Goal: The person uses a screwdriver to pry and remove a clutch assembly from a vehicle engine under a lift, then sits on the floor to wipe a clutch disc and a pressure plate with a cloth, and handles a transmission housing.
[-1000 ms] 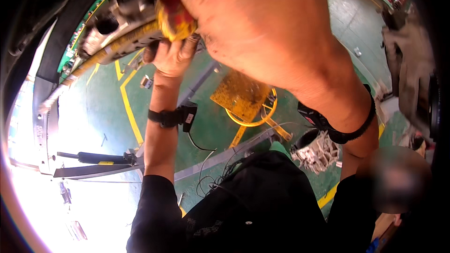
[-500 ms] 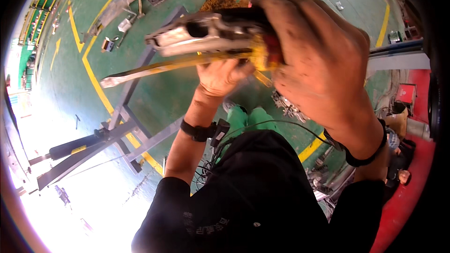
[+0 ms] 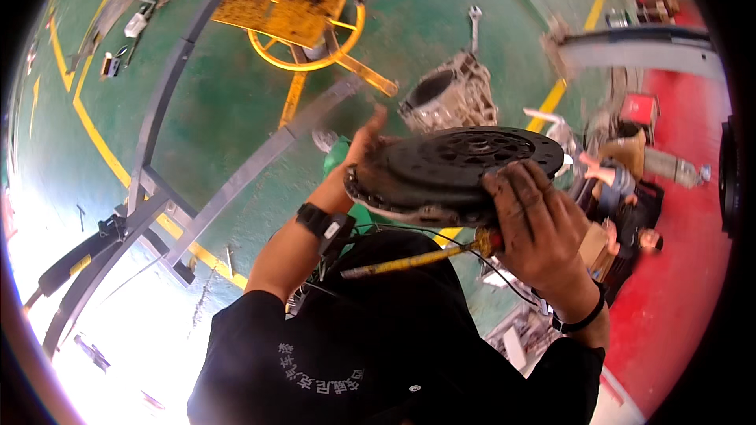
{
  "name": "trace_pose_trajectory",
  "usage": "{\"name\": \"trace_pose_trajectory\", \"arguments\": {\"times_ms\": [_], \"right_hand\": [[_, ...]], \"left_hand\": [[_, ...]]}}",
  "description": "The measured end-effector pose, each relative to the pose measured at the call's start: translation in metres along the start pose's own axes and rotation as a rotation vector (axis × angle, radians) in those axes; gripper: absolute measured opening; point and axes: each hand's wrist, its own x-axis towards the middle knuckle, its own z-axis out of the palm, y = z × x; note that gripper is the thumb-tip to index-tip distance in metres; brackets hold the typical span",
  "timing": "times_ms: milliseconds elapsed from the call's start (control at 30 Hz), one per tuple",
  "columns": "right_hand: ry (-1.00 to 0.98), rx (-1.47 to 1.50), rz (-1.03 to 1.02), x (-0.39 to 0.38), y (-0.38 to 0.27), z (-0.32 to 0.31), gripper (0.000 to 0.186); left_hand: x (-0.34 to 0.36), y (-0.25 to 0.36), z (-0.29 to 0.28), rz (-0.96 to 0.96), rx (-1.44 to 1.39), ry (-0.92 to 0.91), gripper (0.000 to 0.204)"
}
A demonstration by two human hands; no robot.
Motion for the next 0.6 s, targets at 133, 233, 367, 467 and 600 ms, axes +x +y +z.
{"name": "trace_pose_trajectory", "arguments": {"times_ms": [133, 233, 367, 467, 600], "right_hand": [[-0.062, -0.008, 0.075, -0.074, -0.015, 0.012, 0.022], [-0.071, 0.004, 0.247, -0.129, -0.035, 0.02, 0.022], [-0.054, 0.063, 0.57, -0.194, -0.093, 0.036, 0.037], [-0.06, 0.068, 0.733, -0.232, -0.157, 0.049, 0.031], [0.049, 0.053, 1.046, -0.256, -0.24, 0.085, 0.018]], "left_hand": [[0.027, -0.034, -0.011, 0.053, 0.286, 0.169, 0.061], [0.028, -0.049, -0.014, -0.002, 0.409, 0.237, 0.067], [0.036, -0.054, 0.002, -0.08, 0.6, 0.326, 0.075], [0.051, -0.062, 0.019, -0.159, 0.833, 0.247, 0.079], [0.069, -0.095, 0.024, -0.306, 0.988, 0.164, 0.086]]}}
